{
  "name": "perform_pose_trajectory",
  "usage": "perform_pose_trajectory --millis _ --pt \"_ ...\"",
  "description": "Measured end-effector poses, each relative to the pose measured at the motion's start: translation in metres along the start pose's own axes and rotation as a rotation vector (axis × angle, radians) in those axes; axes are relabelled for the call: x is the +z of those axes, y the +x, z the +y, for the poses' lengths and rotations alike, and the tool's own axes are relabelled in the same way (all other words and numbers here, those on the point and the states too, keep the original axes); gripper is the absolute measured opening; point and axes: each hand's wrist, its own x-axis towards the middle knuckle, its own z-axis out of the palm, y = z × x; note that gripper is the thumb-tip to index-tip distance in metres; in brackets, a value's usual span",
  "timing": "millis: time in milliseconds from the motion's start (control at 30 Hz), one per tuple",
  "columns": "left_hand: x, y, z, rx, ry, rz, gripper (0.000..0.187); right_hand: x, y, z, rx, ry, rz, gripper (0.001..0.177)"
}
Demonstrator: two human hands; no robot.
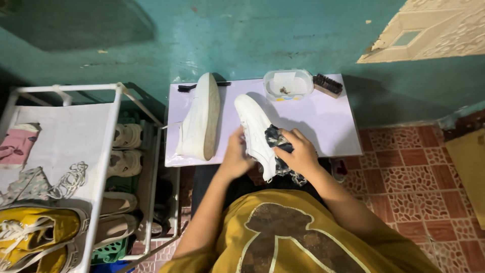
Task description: Cleaning the midsoles and soles of white sneakers using a cloth
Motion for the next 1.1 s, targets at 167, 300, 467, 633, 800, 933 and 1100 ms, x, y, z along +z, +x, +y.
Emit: perform_pose_trajectory --millis 167,300,467,633,800,933,1100 --pt "0.012 0.009 -0.037 0.068 0.155 0.144 0.086 0.006 0.004 -0.004 0.230 0.312 0.025 0.052" --pt "0.006 0.017 -0.031 0.125 0.305 0.240 0.080 0.009 0.006 0.013 0.524 0.551 0.024 0.058" --pt "-0.002 0.011 0.004 0.169 0.609 0.213 0.096 0.004 0.015 -0.039 0.651 0.515 -0.244 0.070" --pt "-0.022 0.003 0.024 0.107 0.652 0.171 0.104 -0.013 0.045 -0.063 0.609 0.405 -0.401 0.070" --pt "-0.021 -0.001 0.010 0.097 0.204 0.278 0.100 -0.004 0.100 -0.043 0.511 0.457 -0.105 0.053" --pt "-0.010 0.015 -0.072 -0.015 -0.233 0.217 0.112 0.026 0.104 -0.067 0.404 0.270 -0.273 0.052" --pt "-0.011 0.015 -0.064 -0.051 -0.302 0.219 0.120 0.082 0.082 -0.029 0.191 -0.151 -0.390 0.046"
